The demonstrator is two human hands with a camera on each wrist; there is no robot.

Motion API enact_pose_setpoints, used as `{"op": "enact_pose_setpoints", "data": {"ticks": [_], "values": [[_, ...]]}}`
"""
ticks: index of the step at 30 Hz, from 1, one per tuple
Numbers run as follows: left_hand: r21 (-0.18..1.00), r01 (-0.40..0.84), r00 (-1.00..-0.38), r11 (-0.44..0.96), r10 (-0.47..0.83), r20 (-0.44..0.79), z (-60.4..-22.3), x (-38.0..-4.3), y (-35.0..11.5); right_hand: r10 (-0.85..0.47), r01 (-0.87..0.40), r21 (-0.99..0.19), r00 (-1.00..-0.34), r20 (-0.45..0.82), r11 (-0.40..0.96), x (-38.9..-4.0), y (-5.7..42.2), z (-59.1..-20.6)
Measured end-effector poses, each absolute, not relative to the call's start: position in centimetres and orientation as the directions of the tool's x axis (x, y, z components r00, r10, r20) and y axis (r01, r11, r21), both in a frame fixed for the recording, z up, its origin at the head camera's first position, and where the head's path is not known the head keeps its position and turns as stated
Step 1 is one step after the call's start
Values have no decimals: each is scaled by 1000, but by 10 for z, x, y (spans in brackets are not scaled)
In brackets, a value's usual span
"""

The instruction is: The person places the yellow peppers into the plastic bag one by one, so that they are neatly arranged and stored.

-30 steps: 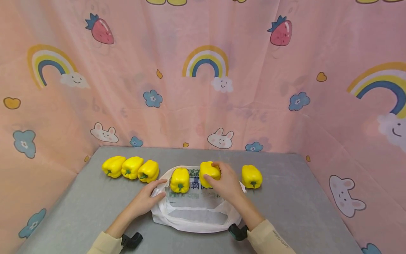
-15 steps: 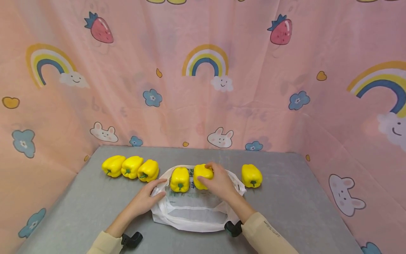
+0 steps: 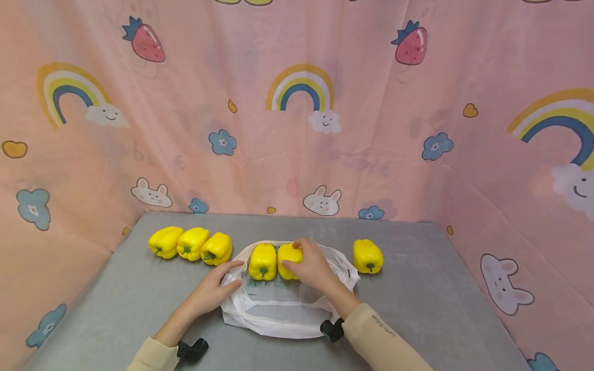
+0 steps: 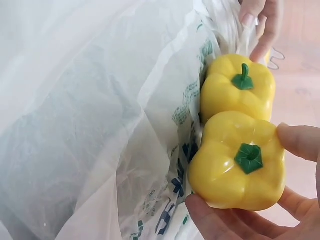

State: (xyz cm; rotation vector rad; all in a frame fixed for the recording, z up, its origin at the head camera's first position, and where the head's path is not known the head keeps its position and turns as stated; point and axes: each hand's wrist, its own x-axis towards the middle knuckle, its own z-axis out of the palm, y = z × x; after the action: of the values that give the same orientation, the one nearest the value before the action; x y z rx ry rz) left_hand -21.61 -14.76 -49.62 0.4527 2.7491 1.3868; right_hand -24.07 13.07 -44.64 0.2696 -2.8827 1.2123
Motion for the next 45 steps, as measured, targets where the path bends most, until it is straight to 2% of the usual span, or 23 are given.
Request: {"op": "enact_pose_setpoints", "data": {"ticks": [6,14,20,29,45], "values": [[789,241,-958,566,270,99,-496,-216,-147,-172,-165,-702,-983,61,693,-242,128,-450],[788,233,-959,570,267,91,-496,-215,-147,-150,-110,-689,-989,1,716,-243,124,-451],[788,232,-960,571,264,92,-495,-215,-146,-171,-132,-695,-985,13,707,-241,127,-449],[797,247,-956,550,273,108,-496,-215,-147,-185,-135,-667,-983,-4,733,-234,141,-429],[800,234,-959,553,267,96,-495,-215,-146,-176,-203,-673,-978,109,711,-224,171,-394]]}}
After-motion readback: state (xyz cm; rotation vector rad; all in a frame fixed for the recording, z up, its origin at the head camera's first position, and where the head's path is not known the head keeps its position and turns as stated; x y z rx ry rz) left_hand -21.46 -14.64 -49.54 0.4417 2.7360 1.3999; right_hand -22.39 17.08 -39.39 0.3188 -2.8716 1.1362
